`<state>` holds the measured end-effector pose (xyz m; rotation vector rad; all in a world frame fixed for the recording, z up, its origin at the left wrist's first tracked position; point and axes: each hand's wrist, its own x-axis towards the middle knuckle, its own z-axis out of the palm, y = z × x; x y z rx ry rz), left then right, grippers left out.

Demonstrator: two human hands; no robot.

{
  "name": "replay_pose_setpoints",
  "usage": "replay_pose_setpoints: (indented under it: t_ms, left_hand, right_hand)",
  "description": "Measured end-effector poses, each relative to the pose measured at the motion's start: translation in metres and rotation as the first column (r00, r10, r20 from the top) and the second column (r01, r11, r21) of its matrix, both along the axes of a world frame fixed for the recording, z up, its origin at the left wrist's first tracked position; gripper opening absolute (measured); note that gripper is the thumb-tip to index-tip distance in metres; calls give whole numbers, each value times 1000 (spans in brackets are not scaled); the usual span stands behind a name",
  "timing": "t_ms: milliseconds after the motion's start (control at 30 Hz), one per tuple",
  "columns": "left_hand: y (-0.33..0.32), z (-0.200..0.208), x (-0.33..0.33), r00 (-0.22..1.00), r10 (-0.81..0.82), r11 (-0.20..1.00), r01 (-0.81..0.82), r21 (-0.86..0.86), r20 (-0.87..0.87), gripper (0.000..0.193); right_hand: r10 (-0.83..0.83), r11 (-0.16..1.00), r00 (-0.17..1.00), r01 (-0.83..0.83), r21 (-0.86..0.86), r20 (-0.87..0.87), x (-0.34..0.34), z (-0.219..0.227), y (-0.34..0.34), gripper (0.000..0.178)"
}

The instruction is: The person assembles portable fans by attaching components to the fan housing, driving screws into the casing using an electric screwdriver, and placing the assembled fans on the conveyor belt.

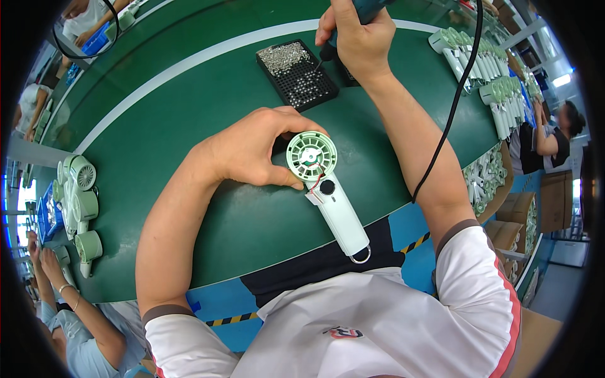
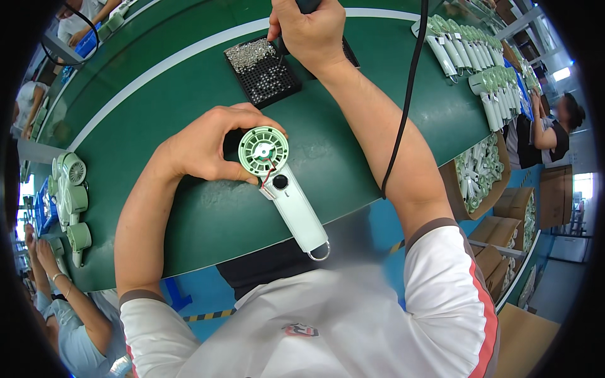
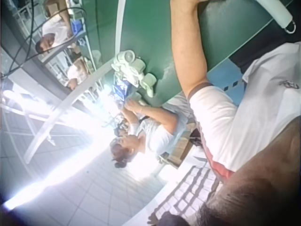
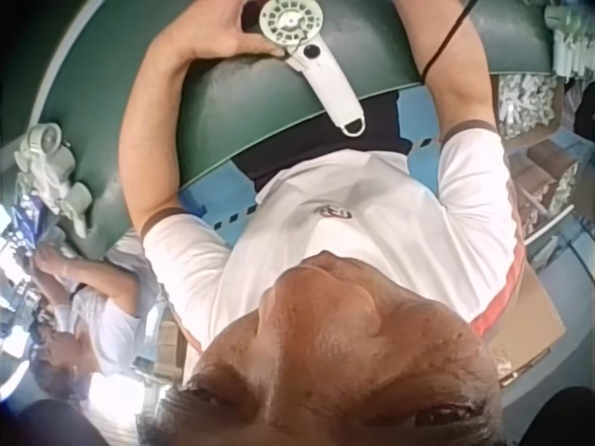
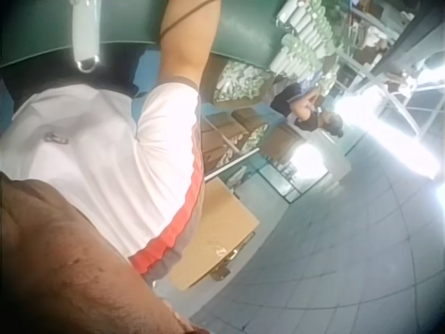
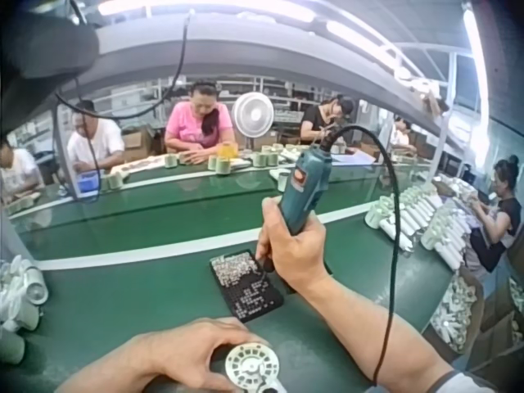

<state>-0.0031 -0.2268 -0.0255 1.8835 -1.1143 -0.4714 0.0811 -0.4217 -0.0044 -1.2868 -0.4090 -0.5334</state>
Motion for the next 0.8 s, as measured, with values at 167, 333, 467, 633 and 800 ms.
replay_pose_setpoints:
  t_ms: [167,333,467,633,800]
  left_hand:
    - [0,-1,0,1000,-2,1000,2,11,23,66]
    - [-1,-2,-1,1000,4,1000,-4,-3,15,66]
    - [-1,-1,-1,1000,9,1000,-9,7,10,66]
    - [-1,0,-1,1000,9,1000,-9,16,0,66]
    - [-1,-1,-1,1000,10,1000,-10,15,3,66]
  right_hand:
    - [15,1000,1000,-15,-27,-7,2,-2,-2,22]
    - [-35,992,999,31,-125,-28,5,-2,4,21]
    - [-28,999,997,26,-34,-72,1,1,5,20]
    - [-23,1000,997,22,-18,-69,2,2,1,18]
    - [-11,1000,999,12,24,-35,2,3,-1,18]
